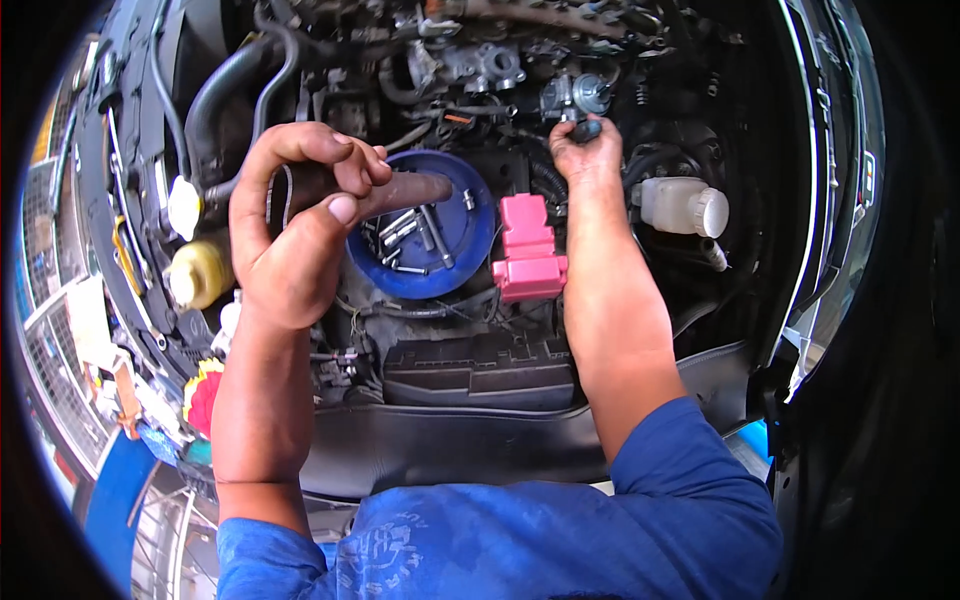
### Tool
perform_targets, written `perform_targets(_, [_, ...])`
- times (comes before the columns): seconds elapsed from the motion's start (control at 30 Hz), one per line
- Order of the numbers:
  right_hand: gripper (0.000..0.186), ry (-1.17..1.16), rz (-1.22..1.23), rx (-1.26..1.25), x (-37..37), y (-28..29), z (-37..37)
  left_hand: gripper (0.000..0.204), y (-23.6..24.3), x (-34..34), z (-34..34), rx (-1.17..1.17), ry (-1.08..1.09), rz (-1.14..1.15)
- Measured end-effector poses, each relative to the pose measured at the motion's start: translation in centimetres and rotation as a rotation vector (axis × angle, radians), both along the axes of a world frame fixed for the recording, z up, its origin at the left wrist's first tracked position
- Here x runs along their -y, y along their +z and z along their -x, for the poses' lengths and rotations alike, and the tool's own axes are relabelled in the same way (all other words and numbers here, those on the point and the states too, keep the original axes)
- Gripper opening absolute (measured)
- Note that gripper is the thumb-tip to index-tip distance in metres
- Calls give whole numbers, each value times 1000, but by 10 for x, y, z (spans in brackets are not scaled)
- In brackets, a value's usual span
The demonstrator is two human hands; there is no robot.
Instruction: Repairing or maintaining engine components on a vehicle using tools for leverage.
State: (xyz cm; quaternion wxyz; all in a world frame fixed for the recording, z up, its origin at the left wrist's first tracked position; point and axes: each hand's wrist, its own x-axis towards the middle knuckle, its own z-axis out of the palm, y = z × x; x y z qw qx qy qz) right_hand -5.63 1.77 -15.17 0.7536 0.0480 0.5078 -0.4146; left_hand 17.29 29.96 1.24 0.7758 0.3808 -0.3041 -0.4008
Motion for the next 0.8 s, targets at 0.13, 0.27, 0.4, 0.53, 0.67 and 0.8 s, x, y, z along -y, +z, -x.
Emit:
perform_targets(0.13, [11, 9, -32, -50, -3, 11, -6, 33, -27, -18, 10, -28, 64, -51])
perform_targets(0.27, [11, -5, -30, -94, 5, 12, -2, 35, -51, -19, 8, 36, 37, -26])
perform_targets(0.4, [21, 45, -33, -35, -5, 19, -5, 34, -55, -24, 0, 98, 67, -38])
perform_targets(0.53, [20, 118, -12, -85, 20, -2, 8, 27, -50, -20, 8, -151, 95, -108])
perform_targets(0.67, [60, 158, -298, -45, 33, -9, 8, 30, -52, -23, 1, -17, 76, -101])
perform_targets(0.8, [34, 96, -519, -39, 60, -21, 12, 30, -55, -16, 3, -31, 71, -57])
